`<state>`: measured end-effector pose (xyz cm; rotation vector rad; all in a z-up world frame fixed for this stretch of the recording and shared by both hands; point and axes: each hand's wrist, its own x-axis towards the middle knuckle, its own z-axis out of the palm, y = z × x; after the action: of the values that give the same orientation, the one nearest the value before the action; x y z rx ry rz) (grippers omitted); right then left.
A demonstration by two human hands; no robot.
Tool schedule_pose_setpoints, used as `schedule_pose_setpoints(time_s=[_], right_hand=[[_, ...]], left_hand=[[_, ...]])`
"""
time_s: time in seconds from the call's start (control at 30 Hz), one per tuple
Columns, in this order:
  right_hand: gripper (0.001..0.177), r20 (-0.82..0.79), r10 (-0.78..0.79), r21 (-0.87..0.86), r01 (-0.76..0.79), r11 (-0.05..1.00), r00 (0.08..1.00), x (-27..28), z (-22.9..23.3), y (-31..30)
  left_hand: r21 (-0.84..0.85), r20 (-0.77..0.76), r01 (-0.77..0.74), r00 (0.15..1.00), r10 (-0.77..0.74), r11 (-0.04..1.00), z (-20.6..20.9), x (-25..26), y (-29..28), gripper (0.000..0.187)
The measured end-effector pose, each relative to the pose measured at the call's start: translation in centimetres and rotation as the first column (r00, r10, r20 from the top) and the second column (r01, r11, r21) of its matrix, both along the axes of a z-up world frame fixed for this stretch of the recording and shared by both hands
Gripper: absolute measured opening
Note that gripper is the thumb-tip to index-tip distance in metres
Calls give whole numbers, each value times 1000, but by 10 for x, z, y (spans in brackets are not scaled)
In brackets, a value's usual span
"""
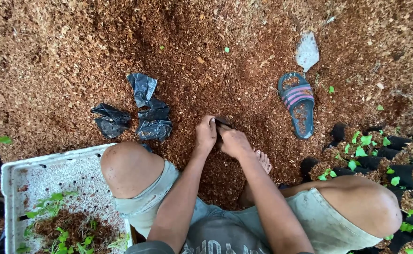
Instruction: Planting small green seedlings into black plastic nursery bags filled with soil or mulch
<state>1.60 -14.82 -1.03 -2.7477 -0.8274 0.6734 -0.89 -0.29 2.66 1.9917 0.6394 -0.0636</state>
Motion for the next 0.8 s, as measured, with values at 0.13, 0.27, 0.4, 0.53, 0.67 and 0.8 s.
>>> schedule_pose_setpoints(time_s=[0.13, 0.27, 0.4, 0.53, 0.67, 0.8], right_hand=[[43, 55, -76, 94, 70, 993, 996, 1, 58, 9], [41, 107, -137, 32, 135, 990, 985, -8, 59, 12], [45, 6, -94, 32, 94, 995, 996, -10, 18, 10], [44, -13, -205, 80, 206, 975, 979, -8, 25, 16], [38, -62, -255, 136, 261, 956, 965, -7, 85, 26], [30, -43, -314, 128, 317, 940, 948, 5, 91, 19]], left_hand=[[-38, 53, -98, 994, 100, 994, -11, 5, -2, 23], [-38, 168, -157, 973, 161, 987, -11, 5, -6, 22], [52, 187, -147, 973, 135, 988, -23, 5, -14, 19], [54, 194, -62, 980, 50, 997, 13, 16, 7, 22], [370, 316, -53, 946, -72, 927, 64, 58, 65, 19], [753, 378, -224, 917, -128, 618, 51, 97, 155, 26]])
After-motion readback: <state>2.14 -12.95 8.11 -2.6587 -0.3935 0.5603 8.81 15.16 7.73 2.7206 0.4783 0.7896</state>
